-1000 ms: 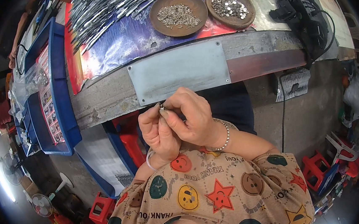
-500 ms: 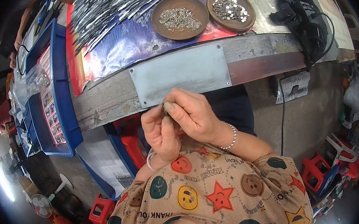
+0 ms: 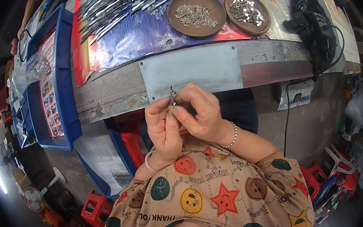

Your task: The person assembles small metal components by picking parts from dishes, fitting them together by hand, and placing the assembled pieces into a blue bin.

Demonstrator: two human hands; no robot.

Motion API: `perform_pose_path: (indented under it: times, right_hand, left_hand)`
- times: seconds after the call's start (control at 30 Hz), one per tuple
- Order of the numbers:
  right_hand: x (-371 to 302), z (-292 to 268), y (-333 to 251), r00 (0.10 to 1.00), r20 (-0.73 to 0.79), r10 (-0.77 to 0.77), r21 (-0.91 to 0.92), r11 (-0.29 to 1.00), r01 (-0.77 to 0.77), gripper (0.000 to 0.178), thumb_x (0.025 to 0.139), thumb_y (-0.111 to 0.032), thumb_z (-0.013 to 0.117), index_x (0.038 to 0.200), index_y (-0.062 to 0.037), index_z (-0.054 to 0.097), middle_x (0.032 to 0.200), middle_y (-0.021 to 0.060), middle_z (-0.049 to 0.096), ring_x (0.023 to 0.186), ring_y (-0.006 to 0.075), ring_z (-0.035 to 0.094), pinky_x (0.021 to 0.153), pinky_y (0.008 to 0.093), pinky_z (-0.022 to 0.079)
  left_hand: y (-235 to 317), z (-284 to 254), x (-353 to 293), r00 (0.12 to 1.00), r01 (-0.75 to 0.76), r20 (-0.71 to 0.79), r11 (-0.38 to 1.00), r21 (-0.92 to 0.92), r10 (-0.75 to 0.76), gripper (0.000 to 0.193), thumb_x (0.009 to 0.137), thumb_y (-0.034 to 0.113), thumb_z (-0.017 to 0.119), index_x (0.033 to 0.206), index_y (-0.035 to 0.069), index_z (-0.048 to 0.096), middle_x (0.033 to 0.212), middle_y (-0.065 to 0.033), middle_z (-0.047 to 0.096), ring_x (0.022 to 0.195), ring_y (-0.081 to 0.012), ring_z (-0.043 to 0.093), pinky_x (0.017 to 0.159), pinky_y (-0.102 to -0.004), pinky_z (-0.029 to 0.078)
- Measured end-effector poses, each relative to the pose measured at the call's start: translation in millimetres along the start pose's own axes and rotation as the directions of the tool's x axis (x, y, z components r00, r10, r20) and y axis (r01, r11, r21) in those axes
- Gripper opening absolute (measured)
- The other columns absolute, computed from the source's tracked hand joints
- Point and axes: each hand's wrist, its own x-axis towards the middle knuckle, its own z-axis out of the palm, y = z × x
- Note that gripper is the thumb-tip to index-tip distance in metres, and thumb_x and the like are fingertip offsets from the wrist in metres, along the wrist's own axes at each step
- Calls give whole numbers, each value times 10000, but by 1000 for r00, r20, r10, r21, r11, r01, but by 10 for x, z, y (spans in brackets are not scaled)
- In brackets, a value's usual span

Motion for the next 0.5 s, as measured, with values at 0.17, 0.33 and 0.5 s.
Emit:
perform_pose_path:
  times: [0.17, 0.33, 0.5]
  right_hand:
    - [-56, 122, -109, 998, -54, 22, -106, 994, -27, 159, 887, -110, 599, 951, 17, 528, 758, 136, 565, 598, 263, 563, 558, 324, 466]
    - [75, -34, -219, 954, 94, 283, 84, 953, -291, 141, 899, -102, 579, 937, 28, 541, 753, 127, 580, 613, 234, 588, 563, 306, 467]
    - [53, 44, -136, 1000, 14, -5, -28, 1000, 6, 129, 862, -83, 626, 882, 30, 568, 758, 124, 595, 600, 216, 586, 534, 288, 461]
  left_hand:
    - [-27, -33, -13, 997, -71, 3, 992, 106, 71, 240, 990, 34, 403, 1221, -27, 388, 1112, -119, 572, 960, -113, 567, 844, -236, 452]
    - [-65, -12, -47, 997, -72, -38, 997, -28, 71, 228, 985, 20, 409, 1210, -14, 395, 1109, -113, 566, 953, -115, 564, 846, -243, 453]
    - [-46, -26, -82, 991, -126, -51, 992, 31, 127, 239, 979, 4, 414, 1217, 3, 382, 1122, -111, 551, 989, -115, 546, 865, -248, 445]
